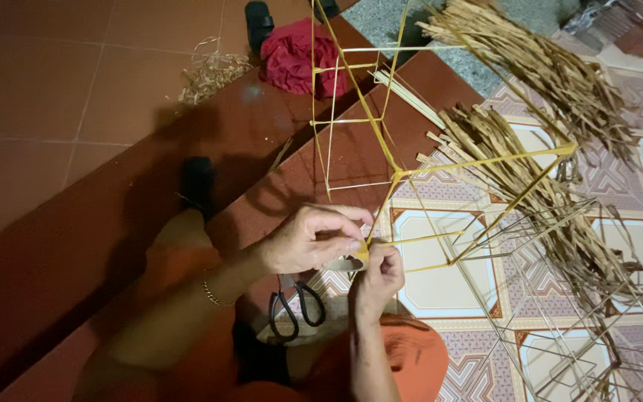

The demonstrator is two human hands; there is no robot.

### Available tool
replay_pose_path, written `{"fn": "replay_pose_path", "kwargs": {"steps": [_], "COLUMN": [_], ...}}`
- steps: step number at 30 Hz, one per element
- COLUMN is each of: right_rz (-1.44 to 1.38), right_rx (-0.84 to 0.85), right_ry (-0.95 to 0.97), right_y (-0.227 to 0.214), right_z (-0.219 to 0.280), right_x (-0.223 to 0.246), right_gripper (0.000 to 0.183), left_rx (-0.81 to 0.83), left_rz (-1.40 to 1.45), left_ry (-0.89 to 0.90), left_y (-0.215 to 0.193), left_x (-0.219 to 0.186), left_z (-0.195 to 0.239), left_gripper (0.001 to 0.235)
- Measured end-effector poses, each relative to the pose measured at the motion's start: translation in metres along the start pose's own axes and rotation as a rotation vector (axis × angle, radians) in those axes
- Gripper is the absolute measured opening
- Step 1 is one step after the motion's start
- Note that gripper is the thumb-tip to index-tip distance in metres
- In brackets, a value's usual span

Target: The person assembles a rectangular frame using thin bamboo sticks and yellow tape. They wrap tape around the joints to secure the structure, occasionally using scissors to cut the tape. The person adjusts the frame's alignment throughout the process.

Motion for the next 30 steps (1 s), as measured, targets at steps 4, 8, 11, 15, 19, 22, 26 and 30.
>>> {"fn": "replay_pose_path", "kwargs": {"steps": [4,8,11,15,19,22,26,30], "right_rz": [-0.003,0.099,0.201,0.458,0.728,0.699,0.758,0.795], "right_rx": [0.041,0.132,0.176,0.23,0.264,0.282,0.242,0.247], "right_ry": [-0.014,0.005,-0.112,-0.279,-0.398,-0.334,-0.213,-0.386], "right_y": [0.007,0.012,0.016,0.008,-0.014,-0.029,-0.036,-0.034], "right_z": [0.014,0.023,0.035,0.05,0.054,0.058,0.059,0.06], "right_x": [0.002,-0.008,-0.018,-0.026,-0.036,-0.048,-0.054,-0.035], "right_gripper": [0.006,0.011,0.014,0.017,0.014,0.02,0.022,0.025], "left_rx": [0.007,0.084,0.099,0.209,0.155,0.141,0.189,0.261], "left_rz": [0.05,-0.078,-0.071,-0.057,-0.312,-0.321,-0.379,-0.379], "left_ry": [0.016,0.149,0.091,-0.077,0.044,0.044,-0.003,-0.107], "left_y": [-0.006,-0.01,-0.007,0.013,0.025,0.035,0.044,0.052], "left_x": [0.007,0.016,0.036,0.064,0.07,0.078,0.083,0.086], "left_z": [0.003,0.01,0.015,0.018,0.028,0.032,0.034,0.04], "left_gripper": [0.01,0.01,0.01,0.009,0.009,0.009,0.009,0.008]}}
Point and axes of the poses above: each hand's wrist, its own z-axis away from the middle knuckle, its own y-axis out of the palm, x = y × z, the point moved 5 cm from there along -z, towards the middle knuckle, and after that the axes turned 4 degrees about z, right-handed, at the moved point
